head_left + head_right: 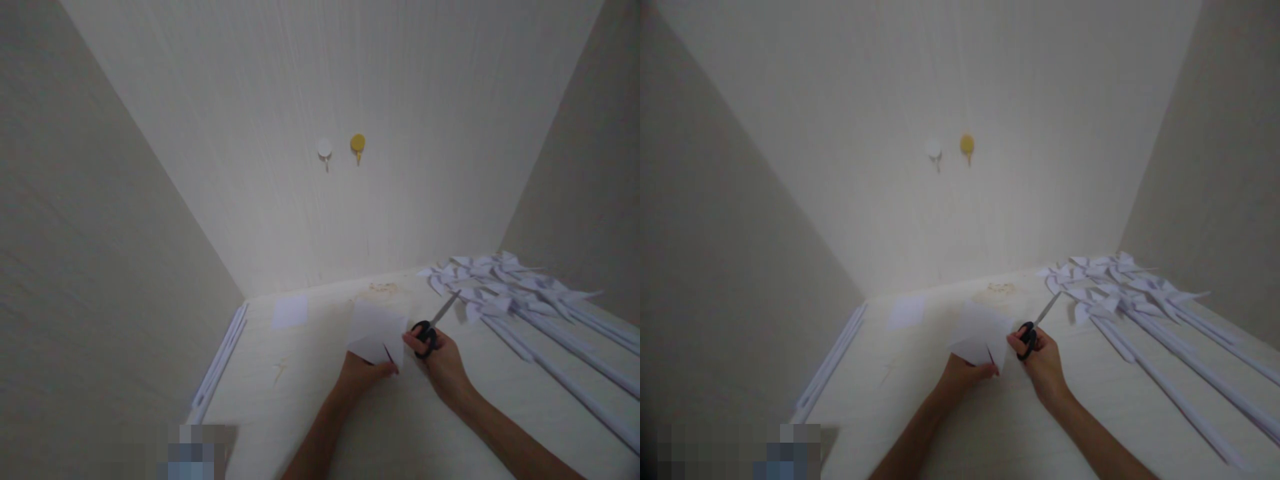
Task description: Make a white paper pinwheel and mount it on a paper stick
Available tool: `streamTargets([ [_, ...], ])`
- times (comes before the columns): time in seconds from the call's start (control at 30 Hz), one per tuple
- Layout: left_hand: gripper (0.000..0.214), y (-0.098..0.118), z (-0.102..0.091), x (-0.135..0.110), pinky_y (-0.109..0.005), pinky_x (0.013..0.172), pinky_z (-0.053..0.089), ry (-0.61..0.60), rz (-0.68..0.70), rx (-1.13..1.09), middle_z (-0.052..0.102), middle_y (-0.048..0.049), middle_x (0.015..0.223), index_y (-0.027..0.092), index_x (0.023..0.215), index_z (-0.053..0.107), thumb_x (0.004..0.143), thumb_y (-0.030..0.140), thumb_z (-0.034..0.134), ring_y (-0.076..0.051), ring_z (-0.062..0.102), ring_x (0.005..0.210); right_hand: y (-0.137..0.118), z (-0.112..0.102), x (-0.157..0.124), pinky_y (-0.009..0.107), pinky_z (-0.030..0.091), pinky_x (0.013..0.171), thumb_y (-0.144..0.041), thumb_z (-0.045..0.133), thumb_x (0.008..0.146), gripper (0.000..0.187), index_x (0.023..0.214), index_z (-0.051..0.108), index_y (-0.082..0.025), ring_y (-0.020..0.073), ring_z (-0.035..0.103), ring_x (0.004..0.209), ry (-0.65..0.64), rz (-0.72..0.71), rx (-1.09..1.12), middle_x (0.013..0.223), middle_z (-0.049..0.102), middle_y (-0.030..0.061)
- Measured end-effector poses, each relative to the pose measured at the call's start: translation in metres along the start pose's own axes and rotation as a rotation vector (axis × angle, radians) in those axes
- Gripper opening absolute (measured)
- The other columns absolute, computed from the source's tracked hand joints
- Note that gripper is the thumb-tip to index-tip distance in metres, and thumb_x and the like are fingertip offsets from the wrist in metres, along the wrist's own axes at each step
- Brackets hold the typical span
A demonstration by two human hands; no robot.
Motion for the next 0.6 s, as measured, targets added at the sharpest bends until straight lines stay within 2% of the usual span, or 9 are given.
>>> streamTargets([
  [0.17, 0.037, 0.011, -0.001, -0.002, -0.030, 0.078, 0.039, 0.036, 0.026, -0.038, 0.064, -0.0036, 0.087, 0.018, 0.080, 0.062, 0.045, 0.007, 0.065, -0.020, 0.054, 0.084, 0.003, 0.002, 0.000, 0.020, 0.032, 0.042, -0.028, 0.068, 0.052, 0.022, 0.059, 0.050, -0.017, 0.0083, 0.042, 0.045, -0.028, 0.010, 0.021, 0.049, 0.048, -0.0055],
  [0.33, 0.039, 0.008, -0.005, -0.005, -0.029, 0.077, 0.039, 0.095, -0.050, -0.011, 0.064, -0.0028, 0.086, 0.019, 0.079, 0.062, 0.043, 0.004, 0.064, -0.020, 0.055, 0.084, 0.004, 0.003, 0.001, 0.020, 0.032, 0.044, -0.024, 0.068, 0.052, 0.020, 0.058, 0.050, -0.016, 0.0081, 0.043, 0.046, -0.041, 0.019, 0.031, 0.051, 0.051, -0.0051],
  [0.6, 0.037, 0.007, -0.005, -0.007, -0.030, 0.078, 0.038, 0.078, -0.047, -0.065, 0.063, -0.0040, 0.088, 0.018, 0.080, 0.061, 0.046, 0.005, 0.063, -0.020, 0.054, 0.085, 0.002, 0.003, 0.000, 0.020, 0.029, 0.042, -0.022, 0.066, 0.054, 0.018, 0.059, 0.050, -0.016, 0.0069, 0.038, 0.045, -0.031, 0.020, 0.000, 0.049, 0.047, -0.0055],
])
Point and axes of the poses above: each hand's wrist, its own x-axis towards the middle knuckle, its own z-axis out of the palm, y = z × x, the point moved 8 cm from there along x, towards the middle knuckle
